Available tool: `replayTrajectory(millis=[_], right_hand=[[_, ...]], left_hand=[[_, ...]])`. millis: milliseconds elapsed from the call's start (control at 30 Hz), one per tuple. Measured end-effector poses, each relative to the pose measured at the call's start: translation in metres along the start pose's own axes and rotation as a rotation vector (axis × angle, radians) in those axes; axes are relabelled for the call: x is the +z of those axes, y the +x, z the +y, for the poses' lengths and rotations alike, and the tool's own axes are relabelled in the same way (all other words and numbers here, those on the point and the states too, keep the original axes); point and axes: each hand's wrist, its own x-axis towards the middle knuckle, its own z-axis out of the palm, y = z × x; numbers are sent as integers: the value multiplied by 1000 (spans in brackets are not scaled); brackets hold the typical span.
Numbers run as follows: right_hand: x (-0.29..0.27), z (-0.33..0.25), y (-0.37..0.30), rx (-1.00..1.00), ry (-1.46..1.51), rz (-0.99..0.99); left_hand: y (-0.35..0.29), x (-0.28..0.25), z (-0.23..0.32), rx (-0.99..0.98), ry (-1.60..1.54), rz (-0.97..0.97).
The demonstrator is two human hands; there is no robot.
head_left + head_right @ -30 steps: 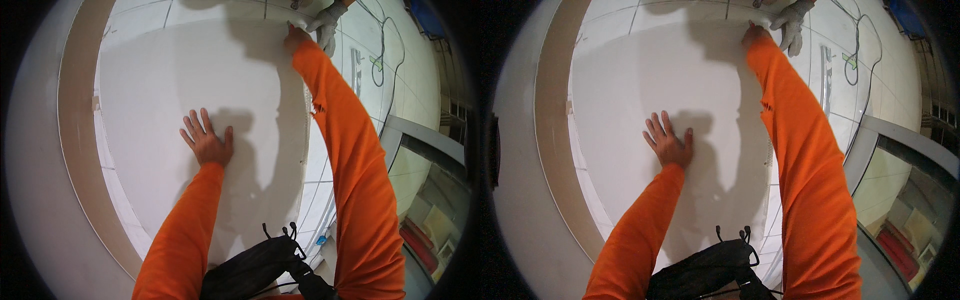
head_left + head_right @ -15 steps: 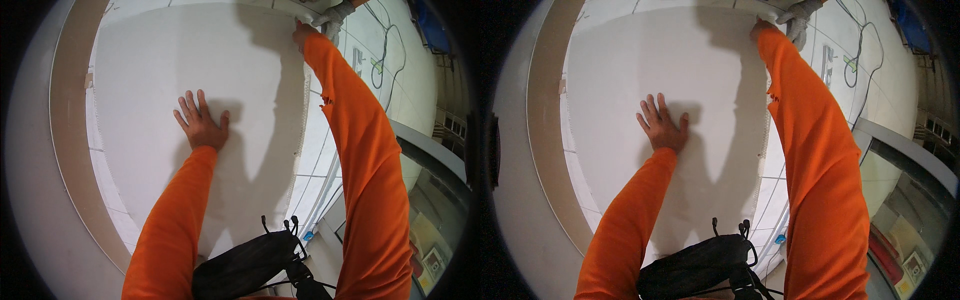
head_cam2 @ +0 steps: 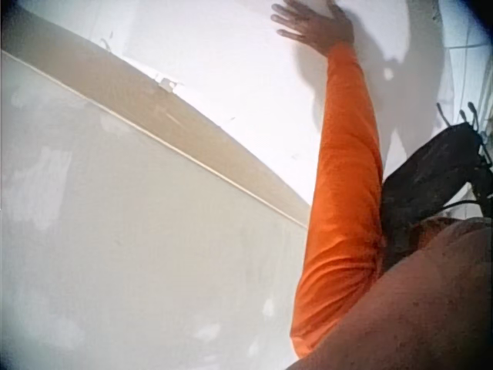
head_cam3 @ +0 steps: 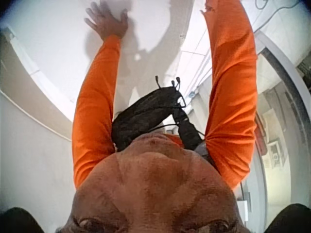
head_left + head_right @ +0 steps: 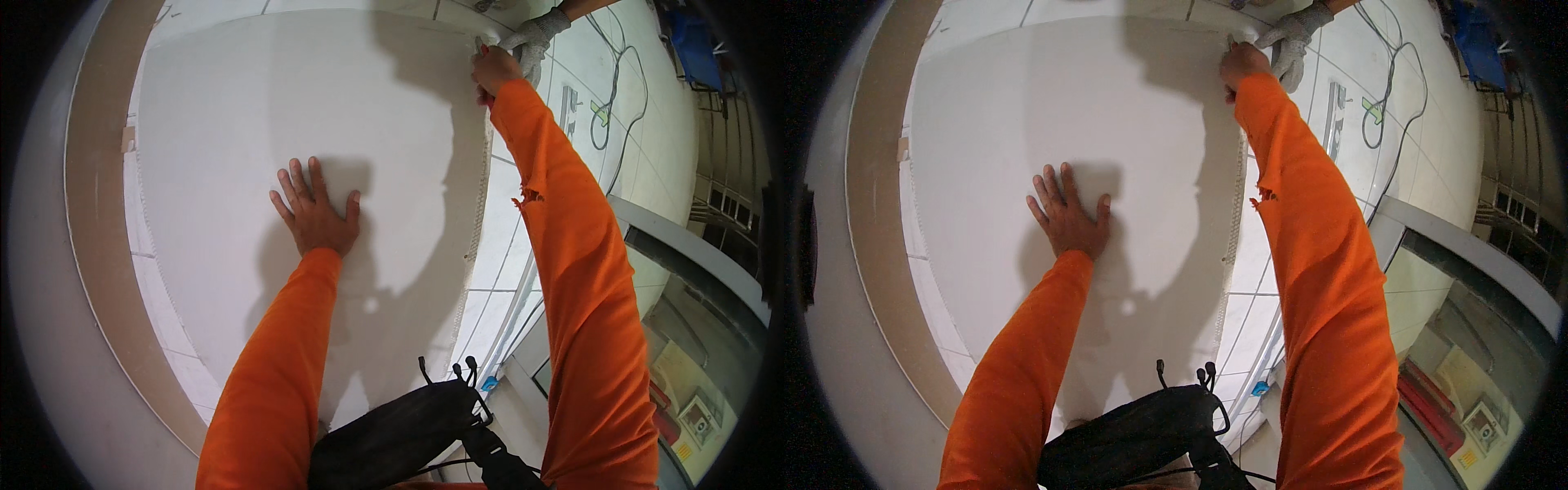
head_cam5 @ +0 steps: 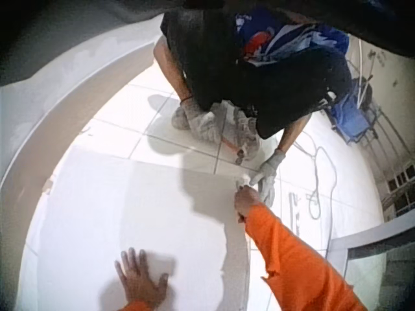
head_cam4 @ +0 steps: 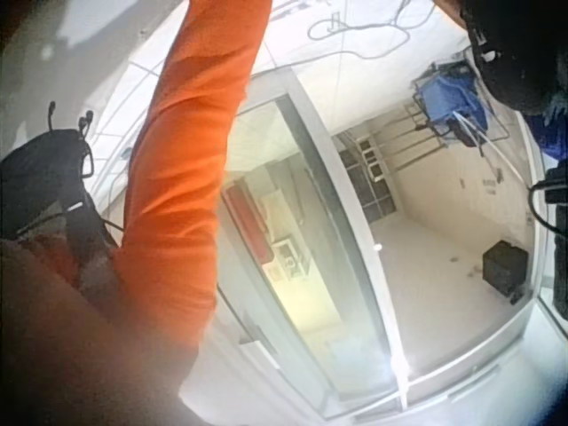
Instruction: The person measures a drywall panel with a tape measure, marks it with a utility knife, and then uses a metal straightedge to guide the utility knife in cutting a long section off the panel.
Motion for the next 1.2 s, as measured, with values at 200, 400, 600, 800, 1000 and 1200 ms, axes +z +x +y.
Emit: replayTrajectory(millis=[200, 400, 600, 800, 1000, 1200], right_hand=[[-21, -25, 18, -366, -981, 45], [-16, -69, -29, -604, -1807, -53], [-6, -53, -1, -659, -1658, 279], [-15, -36, 54, -529, -1452, 7], [-2, -21, 48, -493, -1556, -158], [40, 5, 18, -364, -1316, -309]], left_hand=[[1, 1, 0, -2, 14, -7], [0, 0, -3, 4, 1, 3], [1, 0, -6, 9, -19, 12], [0, 3, -6, 19, -35, 47], [-2, 8, -6, 37, 8, 87], [-1, 6, -8, 34, 36, 88]])
